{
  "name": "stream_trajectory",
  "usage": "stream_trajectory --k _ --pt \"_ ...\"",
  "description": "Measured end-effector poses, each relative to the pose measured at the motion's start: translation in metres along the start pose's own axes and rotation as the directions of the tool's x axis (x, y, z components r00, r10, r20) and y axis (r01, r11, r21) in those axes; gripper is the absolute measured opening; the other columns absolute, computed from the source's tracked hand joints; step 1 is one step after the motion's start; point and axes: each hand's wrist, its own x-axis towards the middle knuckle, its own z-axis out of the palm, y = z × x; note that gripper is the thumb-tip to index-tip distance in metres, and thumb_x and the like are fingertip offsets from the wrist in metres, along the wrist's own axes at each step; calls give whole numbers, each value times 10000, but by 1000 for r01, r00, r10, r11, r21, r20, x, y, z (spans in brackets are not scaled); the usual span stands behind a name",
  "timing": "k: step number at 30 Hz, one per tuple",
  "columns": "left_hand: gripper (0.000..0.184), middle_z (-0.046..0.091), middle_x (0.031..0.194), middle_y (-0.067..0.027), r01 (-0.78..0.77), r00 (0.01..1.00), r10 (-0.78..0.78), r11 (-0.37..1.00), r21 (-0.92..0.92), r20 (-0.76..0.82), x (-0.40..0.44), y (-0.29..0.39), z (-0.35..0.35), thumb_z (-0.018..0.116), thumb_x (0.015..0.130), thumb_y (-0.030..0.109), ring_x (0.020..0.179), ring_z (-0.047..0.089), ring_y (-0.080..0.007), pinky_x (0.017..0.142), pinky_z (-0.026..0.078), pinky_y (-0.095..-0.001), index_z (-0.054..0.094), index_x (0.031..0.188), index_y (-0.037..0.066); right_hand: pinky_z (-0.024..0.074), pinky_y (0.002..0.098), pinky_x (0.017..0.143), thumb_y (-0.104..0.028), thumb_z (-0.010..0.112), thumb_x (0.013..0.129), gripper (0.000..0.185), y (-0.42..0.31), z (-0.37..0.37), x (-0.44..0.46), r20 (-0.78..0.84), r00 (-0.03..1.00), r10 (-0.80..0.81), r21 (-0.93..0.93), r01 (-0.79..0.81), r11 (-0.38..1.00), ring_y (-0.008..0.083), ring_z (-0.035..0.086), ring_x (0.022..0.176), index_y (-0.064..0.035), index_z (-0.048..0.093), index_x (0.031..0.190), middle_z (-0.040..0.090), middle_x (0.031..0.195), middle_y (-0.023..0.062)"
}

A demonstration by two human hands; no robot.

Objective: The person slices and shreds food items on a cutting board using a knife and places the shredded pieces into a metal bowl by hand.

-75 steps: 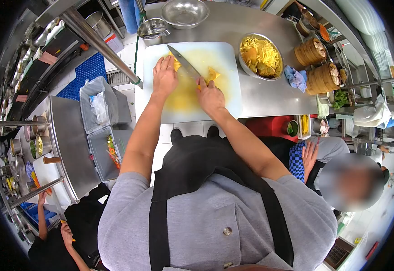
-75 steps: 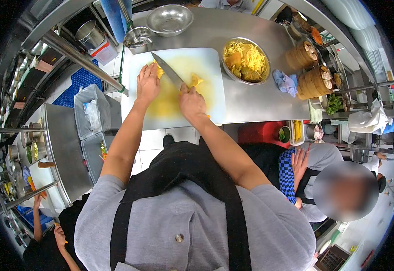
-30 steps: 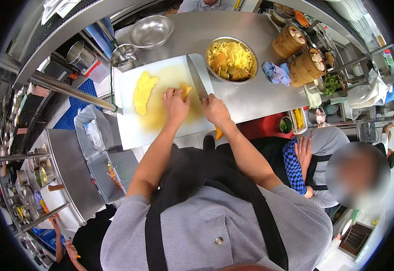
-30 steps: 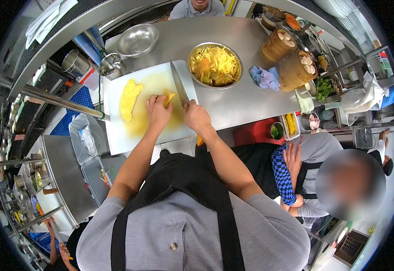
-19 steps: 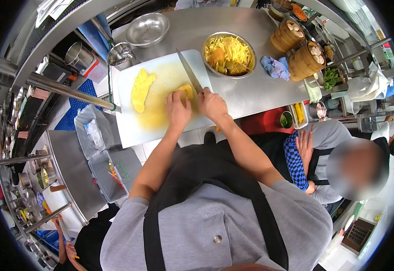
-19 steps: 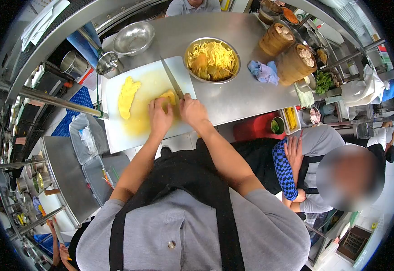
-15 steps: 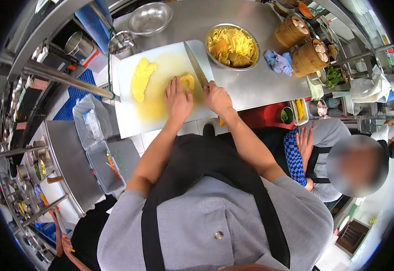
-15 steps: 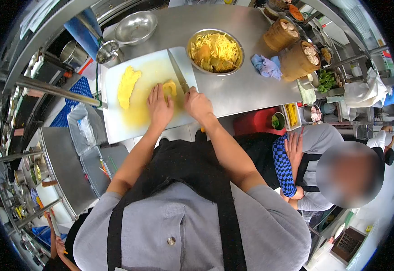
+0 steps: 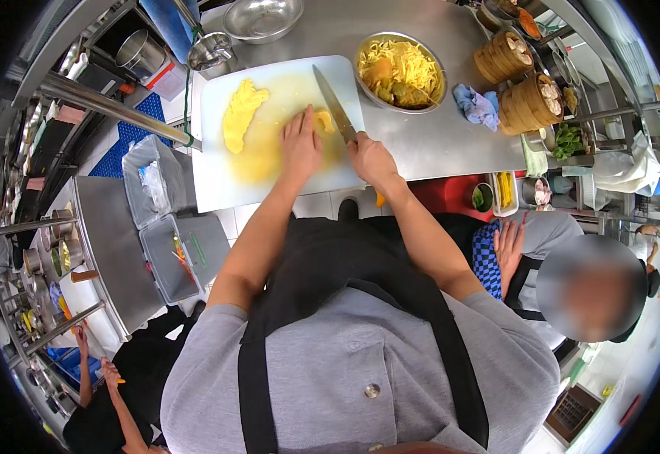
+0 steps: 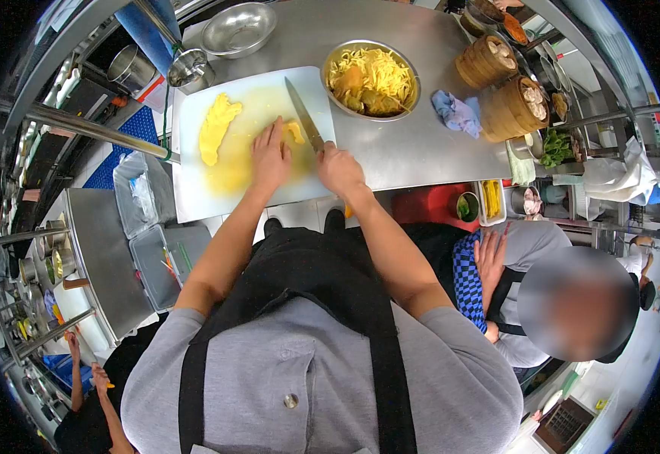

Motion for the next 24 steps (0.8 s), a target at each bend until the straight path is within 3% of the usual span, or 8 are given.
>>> stream_trajectory --k 5,7,15,17,18,20,23,24 --pt "412 656 1257 -89 7 1000 -7 1000 3 14 37 -16 -10 675 899 109 1197 579 -299 1071 423 -498 713 1309 116 567 612 827 -286 478 1048 346 -1 5 -14 7 1000 -19 -39 19 999 551 701 877 32 594 1121 701 896 369" --pt "321 682 1202 -100 -161 987 160 987 -28 -36 55 -26 -15 689 881 33 1129 609 -321 1019 495 -432 769 1184 103 565 623 816 -289 476 1051 343 1 -1 -15 34 999 7 -29 -6 1000 555 700 857 26 594 1119 705 886 359" --pt "445 664 1299 -177 -147 989 142 983 -108 -51 37 -35 -18 642 920 27 1196 605 -366 1021 529 -421 668 1364 51 562 624 839 -278 476 1049 347 8 2 -19 48 999 21 15 -22 1000 553 701 883 37 597 1127 710 913 358" --pt "550 569 1454 -260 96 992 -107 985 -145 -71 28 -20 -19 576 1006 148 1374 512 -403 1150 434 -471 485 1522 -17 556 625 853 -286 482 1044 357 12 4 -16 57 998 0 35 -2 999 554 699 898 40 596 1133 709 922 362" --pt "550 569 1454 -260 84 992 -97 985 -151 -82 25 -14 -12 576 1006 148 1374 512 -403 1150 434 -471 485 1522 -17 556 625 853 -286 482 1044 357 12 3 -13 41 999 -3 30 2 1000 554 699 898 40 596 1133 709 922 362" --pt "687 383 1613 -307 50 999 -50 988 147 -4 13 -8 9 465 1069 306 1538 319 -417 1264 242 -539 282 1597 -95 549 631 857 -290 478 1042 363 12 3 -12 75 996 45 16 -47 999 556 694 903 43 595 1129 701 932 371" --pt "757 217 1696 -296 63 981 -93 982 177 168 7 2 5 387 1084 378 1604 159 -402 1293 75 -577 191 1606 -133 550 632 829 -287 489 1042 361 15 2 -11 26 999 -25 37 24 999 552 693 873 52 597 1105 698 900 368" --pt "757 217 1696 -296 79 978 -112 979 186 175 5 3 4 387 1084 378 1604 159 -402 1293 75 -577 191 1606 -133 550 632 829 -287 489 1042 361 13 2 -12 47 998 -29 41 27 999 552 693 873 52 597 1105 698 900 368"
